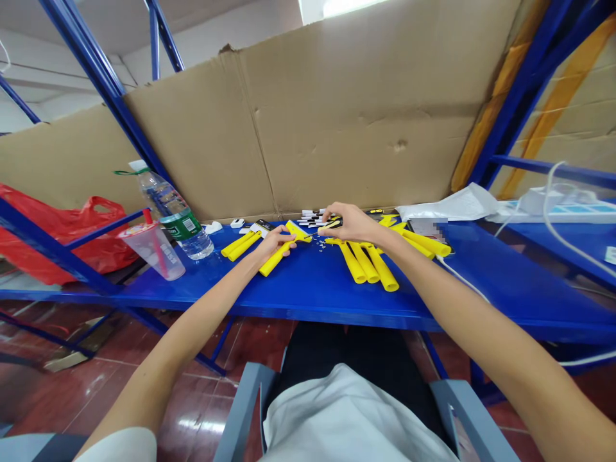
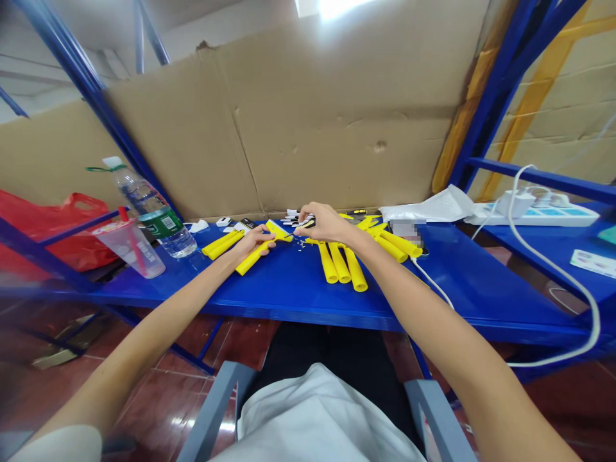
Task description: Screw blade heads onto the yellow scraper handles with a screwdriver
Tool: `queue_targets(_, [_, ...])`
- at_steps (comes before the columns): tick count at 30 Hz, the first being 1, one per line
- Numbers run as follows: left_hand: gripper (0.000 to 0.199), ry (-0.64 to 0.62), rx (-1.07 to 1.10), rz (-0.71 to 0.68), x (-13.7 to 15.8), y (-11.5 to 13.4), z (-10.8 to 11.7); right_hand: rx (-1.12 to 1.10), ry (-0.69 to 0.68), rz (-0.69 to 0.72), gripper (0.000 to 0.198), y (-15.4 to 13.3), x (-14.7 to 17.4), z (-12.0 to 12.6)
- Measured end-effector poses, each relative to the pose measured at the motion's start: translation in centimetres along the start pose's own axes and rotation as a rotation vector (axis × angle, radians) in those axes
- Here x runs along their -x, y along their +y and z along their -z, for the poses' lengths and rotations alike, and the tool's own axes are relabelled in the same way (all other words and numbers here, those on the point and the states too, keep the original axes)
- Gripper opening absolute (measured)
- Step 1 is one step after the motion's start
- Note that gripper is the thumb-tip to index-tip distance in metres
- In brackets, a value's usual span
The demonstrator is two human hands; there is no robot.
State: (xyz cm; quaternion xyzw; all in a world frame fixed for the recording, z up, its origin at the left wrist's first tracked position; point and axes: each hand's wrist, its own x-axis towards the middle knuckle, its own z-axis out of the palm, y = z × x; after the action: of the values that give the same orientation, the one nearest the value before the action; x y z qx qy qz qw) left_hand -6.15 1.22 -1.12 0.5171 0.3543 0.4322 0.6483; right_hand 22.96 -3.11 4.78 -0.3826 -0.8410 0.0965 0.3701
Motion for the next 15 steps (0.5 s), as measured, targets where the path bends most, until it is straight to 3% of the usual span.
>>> queue_targets(8, [0.057, -0.042, -0.013, -0.003, 0.2, 0.0, 0.0, -0.070, 0.025, -0.059, 0.031, -0.1, 0.1, 0.0])
queue_targets(15, [0.057, -0.019, -0.018, -0.019, 0.1, 0.0, 0.0, 0.006, -0.022, 0.049, 0.019, 0.9, -0.2, 0.0])
